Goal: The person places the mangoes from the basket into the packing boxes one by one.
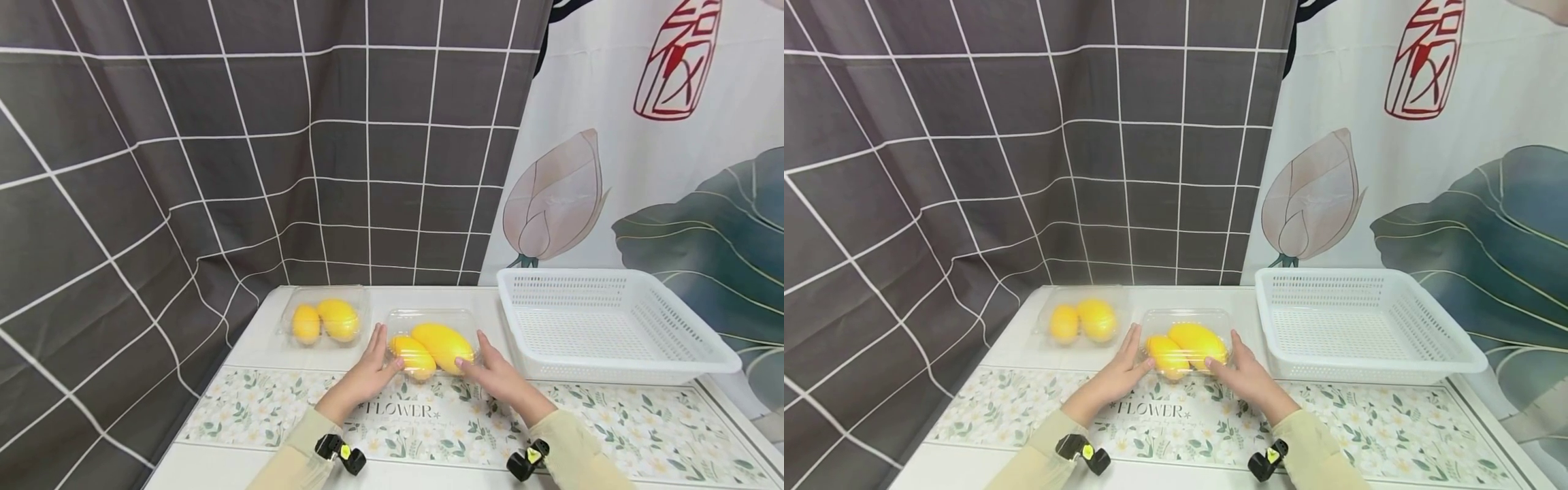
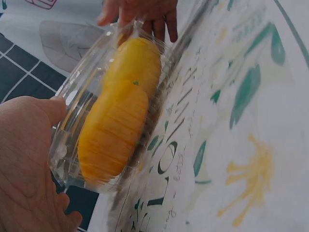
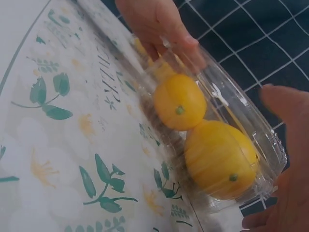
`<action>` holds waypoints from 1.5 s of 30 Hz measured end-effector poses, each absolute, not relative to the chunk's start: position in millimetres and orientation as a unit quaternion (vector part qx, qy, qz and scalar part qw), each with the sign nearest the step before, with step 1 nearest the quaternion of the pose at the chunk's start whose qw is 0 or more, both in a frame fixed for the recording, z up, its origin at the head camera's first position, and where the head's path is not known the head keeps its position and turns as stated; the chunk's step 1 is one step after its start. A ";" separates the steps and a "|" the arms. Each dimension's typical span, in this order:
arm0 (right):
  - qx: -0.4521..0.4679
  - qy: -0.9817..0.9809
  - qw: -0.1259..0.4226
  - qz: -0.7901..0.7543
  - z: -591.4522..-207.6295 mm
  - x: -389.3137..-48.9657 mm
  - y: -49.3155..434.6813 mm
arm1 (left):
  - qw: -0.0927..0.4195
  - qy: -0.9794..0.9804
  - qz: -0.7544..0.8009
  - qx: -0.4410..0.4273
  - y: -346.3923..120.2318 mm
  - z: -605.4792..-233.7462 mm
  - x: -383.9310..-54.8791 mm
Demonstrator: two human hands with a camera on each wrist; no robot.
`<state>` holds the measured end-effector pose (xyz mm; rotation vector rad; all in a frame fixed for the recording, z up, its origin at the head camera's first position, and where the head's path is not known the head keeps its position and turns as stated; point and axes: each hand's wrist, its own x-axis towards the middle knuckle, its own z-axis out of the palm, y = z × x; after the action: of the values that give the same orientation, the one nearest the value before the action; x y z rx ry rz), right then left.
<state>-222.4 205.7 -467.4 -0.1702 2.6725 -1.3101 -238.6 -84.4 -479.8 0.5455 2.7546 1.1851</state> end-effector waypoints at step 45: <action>0.026 0.939 -0.011 -0.343 -509.2 -232.2 193.2 | 0.024 0.894 0.437 0.096 -75.3 -505.8 -244.0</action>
<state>-232.2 193.2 -509.2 0.0822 2.9705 -1.0846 -244.0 -75.3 -505.8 0.2971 2.7668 1.3526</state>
